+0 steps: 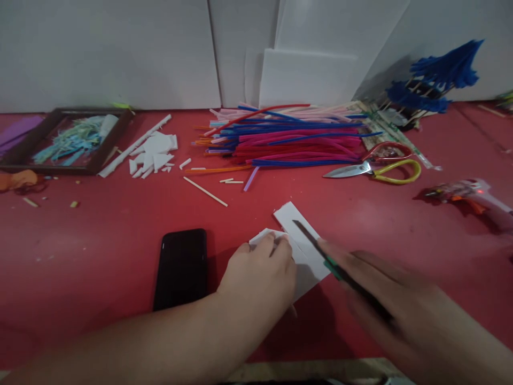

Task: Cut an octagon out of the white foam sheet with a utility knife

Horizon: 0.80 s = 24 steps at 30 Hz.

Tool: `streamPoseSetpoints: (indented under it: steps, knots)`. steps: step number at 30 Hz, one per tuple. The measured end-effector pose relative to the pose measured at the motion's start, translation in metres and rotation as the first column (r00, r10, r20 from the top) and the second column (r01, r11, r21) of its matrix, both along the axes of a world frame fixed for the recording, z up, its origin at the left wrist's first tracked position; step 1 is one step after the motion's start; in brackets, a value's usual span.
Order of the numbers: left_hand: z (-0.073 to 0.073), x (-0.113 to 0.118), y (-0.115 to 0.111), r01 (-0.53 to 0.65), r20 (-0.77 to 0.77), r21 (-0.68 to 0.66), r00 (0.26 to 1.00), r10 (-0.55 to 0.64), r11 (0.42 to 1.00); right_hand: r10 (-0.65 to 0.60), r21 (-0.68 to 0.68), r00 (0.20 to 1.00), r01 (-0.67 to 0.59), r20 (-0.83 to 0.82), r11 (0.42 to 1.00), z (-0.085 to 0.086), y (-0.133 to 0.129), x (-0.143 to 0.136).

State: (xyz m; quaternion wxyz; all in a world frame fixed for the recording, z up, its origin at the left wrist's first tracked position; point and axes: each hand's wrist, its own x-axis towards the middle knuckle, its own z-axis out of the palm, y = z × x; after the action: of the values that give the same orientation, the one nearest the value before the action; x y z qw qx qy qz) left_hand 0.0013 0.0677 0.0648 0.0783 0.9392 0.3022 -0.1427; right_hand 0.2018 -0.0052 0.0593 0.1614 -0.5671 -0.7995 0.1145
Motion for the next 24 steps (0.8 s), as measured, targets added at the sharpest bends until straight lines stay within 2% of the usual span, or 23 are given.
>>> streamPoseSetpoints:
  steps: [3,7,15,24]
  knots:
    - [0.000,-0.002,-0.001,0.014,-0.006,0.013,1.000,-0.013,1.000,0.066,-0.046,0.997,-0.068,-0.046,0.997,-0.010,0.010,-0.010]
    - [0.001,-0.001,0.000,0.035,-0.007,0.028,0.999,-0.034,0.999,0.059,-0.071,0.997,-0.062,-0.041,0.996,-0.018,0.010,-0.009]
    - [-0.001,0.000,0.002,0.038,0.003,0.017,0.999,-0.038,0.999,0.047,-0.169,0.997,-0.055,-0.054,0.984,-0.018,0.009,-0.003]
    - [-0.002,-0.001,0.001,0.050,0.044,0.082,0.998,-0.053,0.995,0.073,-0.171,0.997,-0.076,-0.022,0.982,-0.019,0.012,-0.004]
